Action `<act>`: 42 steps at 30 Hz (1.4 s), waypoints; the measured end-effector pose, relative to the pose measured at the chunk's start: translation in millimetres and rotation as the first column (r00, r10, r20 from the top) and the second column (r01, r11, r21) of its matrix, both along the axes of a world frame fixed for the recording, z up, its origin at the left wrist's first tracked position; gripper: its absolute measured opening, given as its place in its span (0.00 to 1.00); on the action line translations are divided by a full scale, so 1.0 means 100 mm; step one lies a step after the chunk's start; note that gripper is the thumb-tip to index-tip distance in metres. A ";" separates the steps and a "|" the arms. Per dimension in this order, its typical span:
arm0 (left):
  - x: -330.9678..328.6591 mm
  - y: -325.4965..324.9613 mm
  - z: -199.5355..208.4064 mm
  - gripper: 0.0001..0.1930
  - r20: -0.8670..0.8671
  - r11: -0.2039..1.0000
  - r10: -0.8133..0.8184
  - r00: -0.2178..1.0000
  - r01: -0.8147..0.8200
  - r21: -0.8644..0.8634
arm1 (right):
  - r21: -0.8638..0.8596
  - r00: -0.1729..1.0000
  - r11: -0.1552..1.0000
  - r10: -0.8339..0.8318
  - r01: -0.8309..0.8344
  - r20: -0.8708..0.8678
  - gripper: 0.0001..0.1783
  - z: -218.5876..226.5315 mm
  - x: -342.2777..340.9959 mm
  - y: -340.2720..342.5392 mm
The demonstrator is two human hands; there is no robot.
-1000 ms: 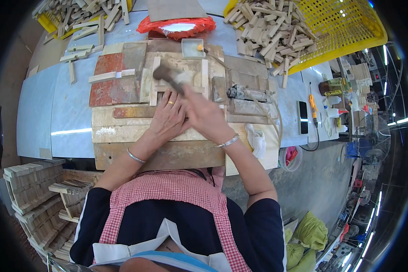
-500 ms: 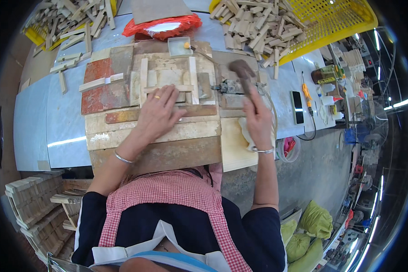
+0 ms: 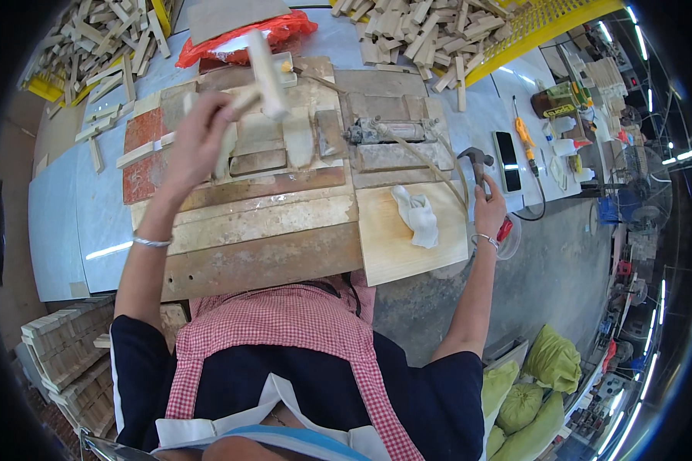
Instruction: Assembling small wooden frames by gluing and hammering components together on a workbench.
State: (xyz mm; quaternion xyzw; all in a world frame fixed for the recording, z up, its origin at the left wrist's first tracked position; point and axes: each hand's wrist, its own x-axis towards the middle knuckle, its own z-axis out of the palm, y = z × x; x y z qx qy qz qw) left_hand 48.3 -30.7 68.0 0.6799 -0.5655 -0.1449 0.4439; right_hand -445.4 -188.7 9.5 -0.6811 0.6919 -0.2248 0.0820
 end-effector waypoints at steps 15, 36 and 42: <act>0.47 3.74 0.18 0.13 0.296 0.464 0.828 0.476 -0.878 0.112 | -0.102 0.772 0.771 0.601 -0.628 -0.206 0.25 -0.15 0.85 0.98; 0.81 5.62 -1.16 0.28 0.676 -0.129 0.609 0.414 -0.790 0.600 | -0.006 0.765 0.765 0.644 -0.644 0.023 0.10 -0.11 1.12 0.88; 0.83 5.78 -1.23 0.23 0.483 0.207 0.740 0.468 -0.842 0.498 | -0.150 0.530 0.551 0.833 -0.821 0.159 0.11 0.66 2.14 0.83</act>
